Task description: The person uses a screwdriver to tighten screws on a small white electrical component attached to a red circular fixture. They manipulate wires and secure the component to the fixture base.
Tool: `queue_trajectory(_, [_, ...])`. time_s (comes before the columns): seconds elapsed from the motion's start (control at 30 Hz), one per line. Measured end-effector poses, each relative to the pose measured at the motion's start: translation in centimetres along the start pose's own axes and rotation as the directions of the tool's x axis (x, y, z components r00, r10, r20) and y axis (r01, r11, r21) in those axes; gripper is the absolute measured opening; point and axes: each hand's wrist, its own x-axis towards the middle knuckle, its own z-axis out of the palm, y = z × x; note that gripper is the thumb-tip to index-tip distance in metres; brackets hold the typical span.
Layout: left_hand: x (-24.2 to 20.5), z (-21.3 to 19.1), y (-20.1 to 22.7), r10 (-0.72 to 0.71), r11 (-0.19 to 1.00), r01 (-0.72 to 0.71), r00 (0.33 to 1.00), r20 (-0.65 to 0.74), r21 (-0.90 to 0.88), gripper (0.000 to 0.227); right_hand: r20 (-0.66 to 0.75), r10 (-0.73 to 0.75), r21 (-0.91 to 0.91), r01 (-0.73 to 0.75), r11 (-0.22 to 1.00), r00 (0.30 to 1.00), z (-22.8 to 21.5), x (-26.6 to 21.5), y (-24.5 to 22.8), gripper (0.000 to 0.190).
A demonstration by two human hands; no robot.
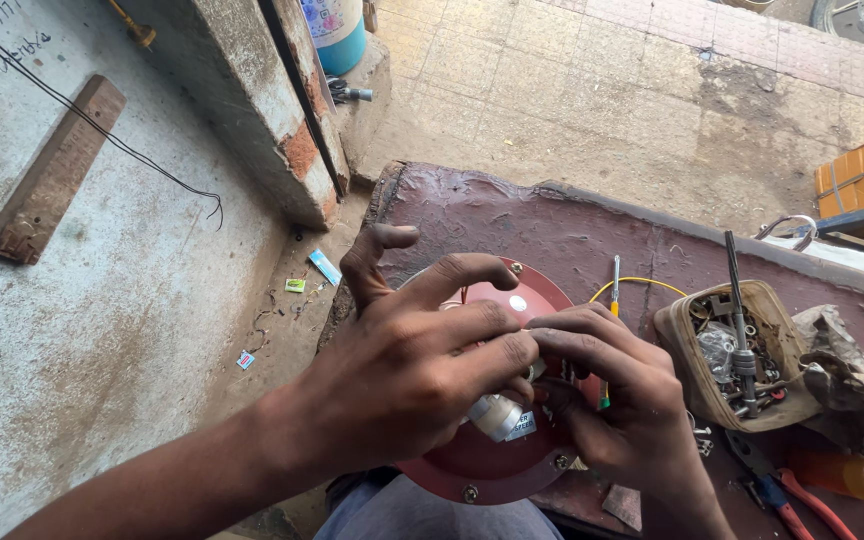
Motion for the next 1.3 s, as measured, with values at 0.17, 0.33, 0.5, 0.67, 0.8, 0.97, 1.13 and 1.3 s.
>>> queue_trajectory(0.17, [0.1,-0.4,-0.7,-0.008,0.99,0.031,0.986,0.166,-0.136,0.062,0.02,0.049,0.032,-0.049,0.998,0.999,-0.4,0.1,-0.1,0.044])
queue_trajectory(0.33, [-0.1,-0.1,-0.4,0.007,0.994,0.017,0.978,0.209,-0.112,0.088,-0.112,0.08,-0.013,-0.082,0.997,0.99,0.3,-0.2,-0.6,0.039])
queue_trajectory(0.5, [-0.5,0.0,-1.2,0.025,0.981,0.018,0.977,0.213,-0.196,0.075,-0.196,0.118,-0.034,-0.127,0.991,0.973,1.3,-1.1,-1.2,0.036])
queue_trajectory(0.67, [-0.7,0.3,-1.4,0.035,0.976,0.006,0.983,0.182,-0.219,0.071,-0.246,0.117,0.014,-0.118,0.993,0.962,1.9,-1.7,-1.2,0.033])
queue_trajectory(0.8, [-0.6,0.6,-1.4,0.044,0.973,-0.003,0.983,0.176,-0.229,0.071,-0.284,0.112,-0.035,-0.127,0.991,0.952,1.9,-1.8,-1.6,0.033])
queue_trajectory(0.97, [-0.5,0.3,-1.3,0.056,0.971,-0.015,0.984,0.166,-0.24,0.07,-0.302,-0.163,-0.373,0.041,0.927,0.939,2.0,-1.6,-2.1,0.03])
queue_trajectory(1.13, [-0.4,0.0,-1.4,0.058,0.976,-0.019,0.983,0.175,-0.219,0.064,-0.197,-0.37,-0.487,0.237,0.841,0.908,1.7,-1.5,-2.1,0.033])
queue_trajectory(1.3, [-0.3,-0.3,-1.5,0.051,0.974,-0.006,0.98,0.191,-0.226,0.067,-0.128,-0.41,-0.472,0.308,0.826,0.903,1.0,-1.4,-2.0,0.034])
